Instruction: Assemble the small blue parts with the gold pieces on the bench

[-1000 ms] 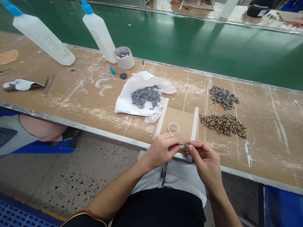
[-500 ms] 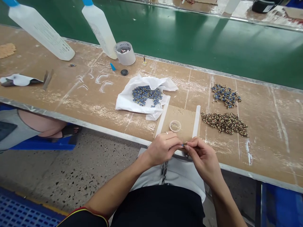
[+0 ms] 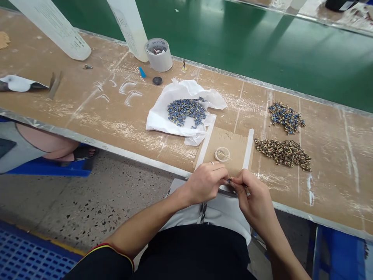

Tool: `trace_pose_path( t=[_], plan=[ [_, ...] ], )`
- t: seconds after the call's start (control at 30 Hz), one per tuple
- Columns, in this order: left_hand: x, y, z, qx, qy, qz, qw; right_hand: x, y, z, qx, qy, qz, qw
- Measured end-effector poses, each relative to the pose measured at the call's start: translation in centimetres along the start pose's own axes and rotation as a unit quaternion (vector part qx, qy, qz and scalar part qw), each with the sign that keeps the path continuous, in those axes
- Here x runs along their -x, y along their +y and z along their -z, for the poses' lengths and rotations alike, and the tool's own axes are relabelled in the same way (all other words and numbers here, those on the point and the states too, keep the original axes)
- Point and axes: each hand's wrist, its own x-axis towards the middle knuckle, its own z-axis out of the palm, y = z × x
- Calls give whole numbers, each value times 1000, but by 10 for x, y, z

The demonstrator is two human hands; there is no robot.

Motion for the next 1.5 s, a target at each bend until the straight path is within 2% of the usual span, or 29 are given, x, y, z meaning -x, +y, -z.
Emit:
trace_pose_path(
  t=[0.2, 0.33, 0.47, 0.6, 0.77, 0.97, 1.1, 1.33, 1.5],
  plan=[
    [2, 0, -1, 6, 1, 5, 1000, 3, 6, -5, -34, 25, -22, 999],
    [2, -2, 1, 13, -9, -2, 1000, 6, 16, -5, -154, 15, -64, 986],
    [1, -2, 3, 21, -17, -8, 1000, 10, 21, -6, -243, 50, -97, 964],
    [2, -2, 5, 11, -31, -10, 999, 12, 20, -7, -283, 66, -103, 951],
    [0, -2, 6, 7, -32, -26, 999, 11, 21, -3, -311, 55, -114, 942],
    [-2, -1, 6, 4, -35, -13, 999, 9, 24, 0, -303, 28, -137, 943],
    [-2, -1, 4, -14, -42, -21, 999, 10, 25, -3, -270, 41, -109, 956],
    [-3, -2, -1, -86, -41, -47, 994, 9, 25, -2, -221, 8, -72, 973],
    [-5, 0, -2, -112, -38, -67, 991, 10, 26, -5, -191, 28, -61, 979]
  ],
)
